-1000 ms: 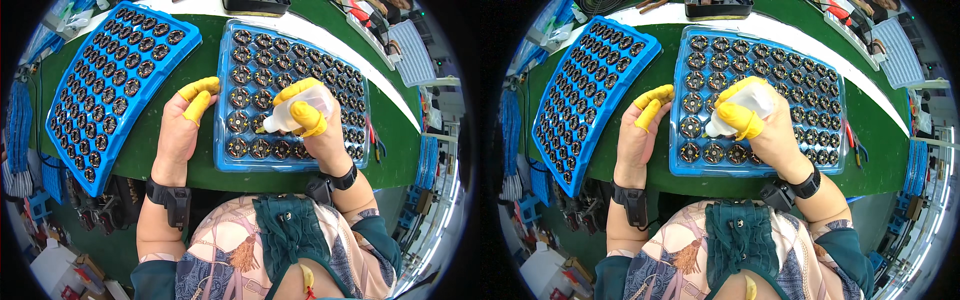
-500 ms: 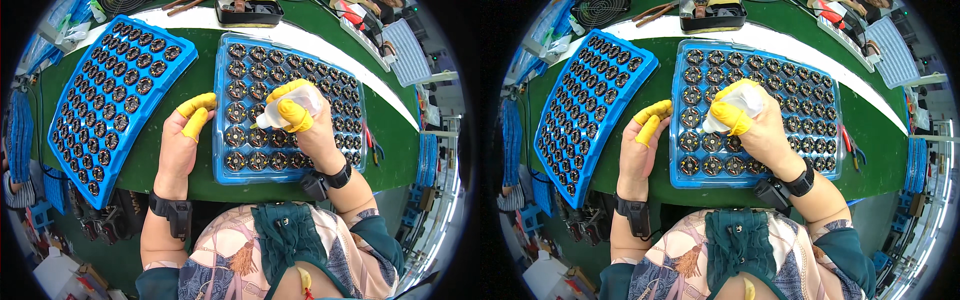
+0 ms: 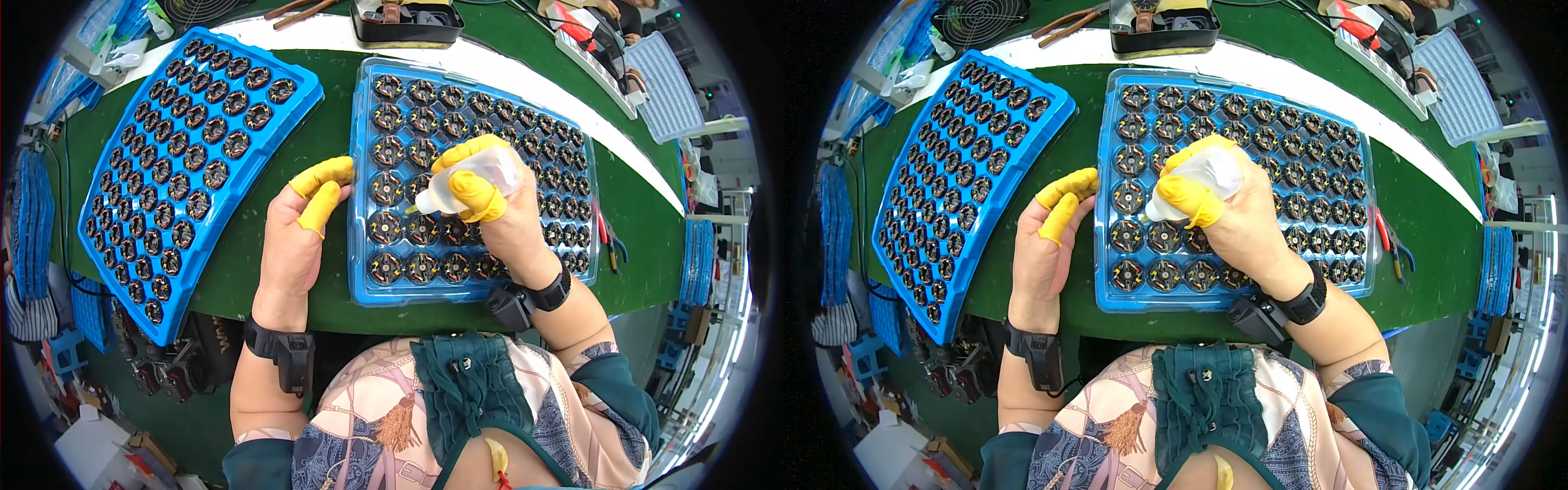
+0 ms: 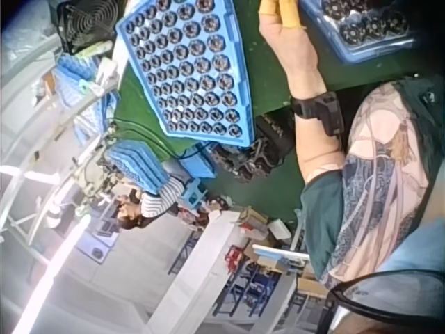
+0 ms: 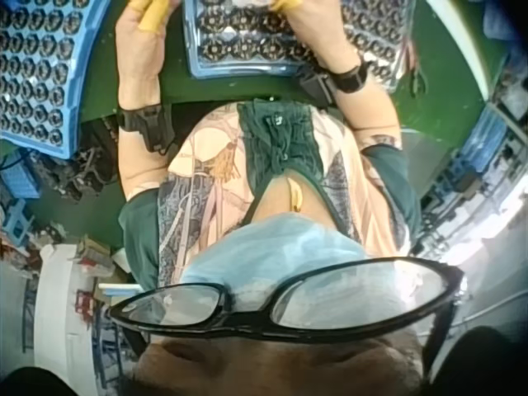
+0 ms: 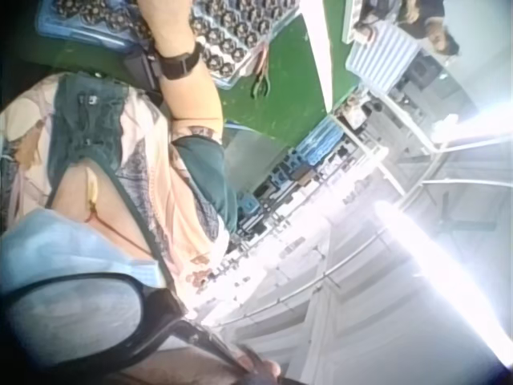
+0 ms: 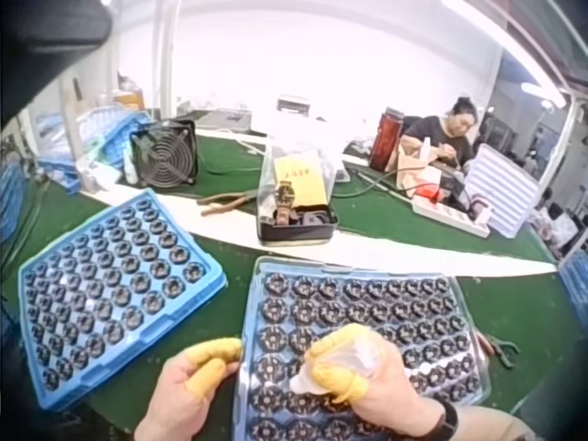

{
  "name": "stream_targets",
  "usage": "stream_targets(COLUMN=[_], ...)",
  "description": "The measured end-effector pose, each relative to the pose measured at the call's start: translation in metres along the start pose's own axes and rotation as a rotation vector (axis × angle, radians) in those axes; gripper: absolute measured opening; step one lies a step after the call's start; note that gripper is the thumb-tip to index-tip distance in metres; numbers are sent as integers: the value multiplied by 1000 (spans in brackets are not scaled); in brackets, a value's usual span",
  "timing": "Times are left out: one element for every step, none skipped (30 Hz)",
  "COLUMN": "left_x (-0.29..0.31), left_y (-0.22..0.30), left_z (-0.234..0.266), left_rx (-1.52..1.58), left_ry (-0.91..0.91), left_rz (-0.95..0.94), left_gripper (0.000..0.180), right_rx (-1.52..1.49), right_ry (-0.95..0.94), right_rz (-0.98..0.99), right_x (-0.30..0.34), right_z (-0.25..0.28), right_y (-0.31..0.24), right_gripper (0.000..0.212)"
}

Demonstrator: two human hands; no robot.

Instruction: The recorder applies glue from a small bottle to circular electronic components arranged in a grid-like tray.

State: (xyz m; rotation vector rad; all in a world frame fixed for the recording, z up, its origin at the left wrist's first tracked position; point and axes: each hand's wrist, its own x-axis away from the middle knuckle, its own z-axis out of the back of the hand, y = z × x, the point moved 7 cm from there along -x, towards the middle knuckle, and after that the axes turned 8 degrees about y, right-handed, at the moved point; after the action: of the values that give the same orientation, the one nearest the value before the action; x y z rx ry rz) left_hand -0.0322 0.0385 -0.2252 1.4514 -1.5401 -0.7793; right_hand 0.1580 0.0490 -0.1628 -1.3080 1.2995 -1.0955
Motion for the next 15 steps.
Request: stream_targets(left_x=[0, 0, 0, 0, 0, 0, 1, 1, 2, 2, 2, 1, 1, 1, 1], left_y=[1, 1, 1, 1, 1, 1, 2, 2, 2, 2, 0, 0, -1, 0, 0], left_z=[0, 0, 0, -1, -1, -2, -2, -2, -1, 0, 1, 0, -1, 0, -1], left_rx=[-2, -2, -6, -10, -9, -10, -10, -12, -37, -62, -58, -58, -40, -23, -24], left_ry=[-1, -2, 1, 4, -2, -3, -4, -8, -11, -14, -15, -21, -16, -8, -10], left_rz=[-3, -4, -2, 0, -2, -2, -3, -7, -13, -18, -19, -19, -18, -18, -18], left_gripper=[25, 25, 25, 25, 25, 25, 25, 25, 25, 26, 26, 26, 25, 25, 25], right_rx=[0, -16, -32, -32, -31, -29, -36, -38, -62, -86, -83, -83, -79, -77, -77], right_ry=[-1, 7, 15, 15, 32, 48, 56, 57, 66, 75, 79, 83, 87, 89, 90], right_rz=[1, 11, 21, 23, 25, 28, 27, 33, 52, 71, 65, 69, 68, 65, 66], right_x=[-1, -2, -3, -4, -5, -6, -6, -7, -7, -8, -8, -9, -10, -10, -10], right_z=[1, 3, 5, 6, 8, 10, 11, 12, 12, 12, 13, 14, 14, 14, 14], right_y=[0, -2, -3, -3, -4, -4, -3, -2, -2, -3, -1, -1, 0, 1, 0], right_gripper=[20, 20, 20, 20, 21, 21, 23, 23, 23, 23, 23, 23, 23, 23, 23])
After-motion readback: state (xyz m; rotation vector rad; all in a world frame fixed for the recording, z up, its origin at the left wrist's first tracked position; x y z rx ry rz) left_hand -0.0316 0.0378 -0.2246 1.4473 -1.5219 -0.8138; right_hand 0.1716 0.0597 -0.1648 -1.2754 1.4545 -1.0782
